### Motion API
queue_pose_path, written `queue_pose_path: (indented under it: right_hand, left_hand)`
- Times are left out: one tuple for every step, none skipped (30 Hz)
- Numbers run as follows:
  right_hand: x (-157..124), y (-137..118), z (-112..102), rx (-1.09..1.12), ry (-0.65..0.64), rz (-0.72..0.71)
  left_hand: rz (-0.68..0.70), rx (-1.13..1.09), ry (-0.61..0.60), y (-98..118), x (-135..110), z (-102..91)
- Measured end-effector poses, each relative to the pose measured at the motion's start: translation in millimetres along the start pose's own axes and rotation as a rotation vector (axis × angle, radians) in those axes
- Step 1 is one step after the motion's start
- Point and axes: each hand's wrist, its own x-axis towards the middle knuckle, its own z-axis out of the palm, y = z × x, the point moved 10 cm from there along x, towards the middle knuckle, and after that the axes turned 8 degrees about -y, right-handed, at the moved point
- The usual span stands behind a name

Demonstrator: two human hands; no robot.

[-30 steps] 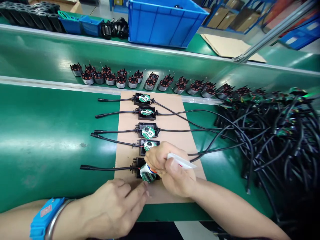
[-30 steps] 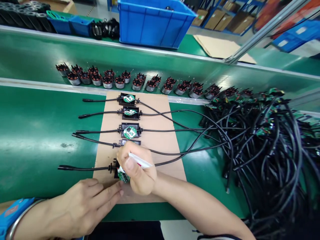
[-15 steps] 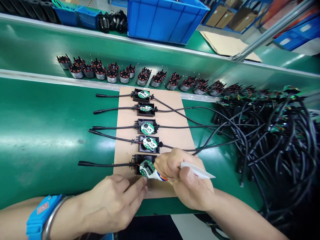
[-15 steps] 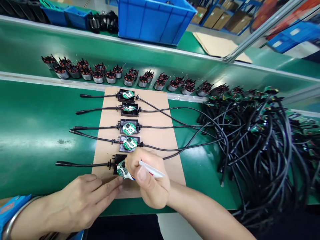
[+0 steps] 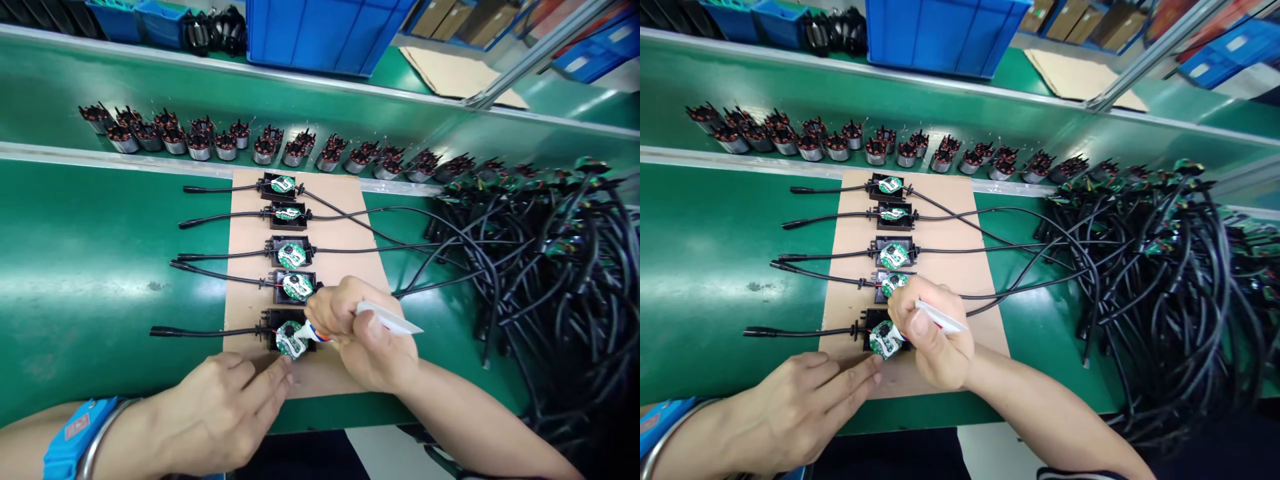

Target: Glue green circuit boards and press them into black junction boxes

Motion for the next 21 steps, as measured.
queue_pose_path:
  right_hand:
    - [0,0,-1,-0.023,0.002,-0.007]
    - [-1,0,-2,-0.049,0.008,-0.017]
    - [-3,-1,-3,-0.076,0.005,-0.027]
    - [-4,-2,-3,-0.106,-0.014,-0.043]
    - [-5,-4,-1,-0.142,-0.05,-0.069]
    - [-6,-7,4,-0.186,-0.104,-0.104]
    - [-7,-11,9,-0.234,-0.166,-0.14]
    - [-8,-15,15,-0.281,-0.222,-0.168]
    - [-9,-17,20,-0.322,-0.267,-0.18]
    - [-10,-19,24,-0.353,-0.295,-0.18]
    - [-10,-20,27,-0.378,-0.317,-0.168]
    - [-10,-21,31,-0.396,-0.34,-0.148]
    - [-10,-20,34,-0.408,-0.365,-0.127]
    - [-11,-20,36,-0.411,-0.392,-0.107]
    - [-12,-19,38,-0.405,-0.414,-0.086]
    - [-13,-18,37,-0.388,-0.42,-0.065]
    - [-14,-18,34,-0.358,-0.407,-0.049]
    - [-15,-20,29,-0.319,-0.377,-0.041]
    - [-16,-23,24,-0.27,-0.329,-0.041]
    - [-18,-28,18,-0.215,-0.267,-0.05]
    - [-19,-34,12,-0.162,-0.198,-0.069]
  left_hand:
    - [-0.001,-0.003,-0.009,0,0,1.1]
    - [-0.002,-0.007,-0.017,0,0,2.2]
    - [-0.004,-0.01,-0.024,1,-1,3.1]
    - [-0.008,-0.014,-0.032,0,-1,4.1]
    - [-0.01,-0.016,-0.04,1,-1,5.0]
    - [-0.016,-0.019,-0.045,0,0,5.6]
    - [-0.022,-0.022,-0.048,0,0,6.0]
    - [-0.03,-0.026,-0.051,0,0,6.5]
    - [-0.039,-0.03,-0.054,-1,1,6.9]
    - [-0.046,-0.036,-0.055,-1,1,7.3]
    - [-0.05,-0.044,-0.058,-1,2,8.0]
    - [-0.054,-0.052,-0.065,-1,2,9.3]
    - [-0.055,-0.06,-0.074,-1,2,11.0]
    - [-0.058,-0.066,-0.083,-1,2,12.9]
    - [-0.059,-0.07,-0.09,0,2,14.8]
    - [-0.06,-0.073,-0.094,0,1,16.2]
    - [-0.062,-0.077,-0.092,-1,1,17.0]
    - [-0.063,-0.089,-0.086,-1,0,16.8]
    - [-0.064,-0.11,-0.076,-2,0,15.5]
    - [-0.064,-0.147,-0.061,-4,0,12.5]
    - [-0.068,-0.2,-0.036,-5,0,7.3]
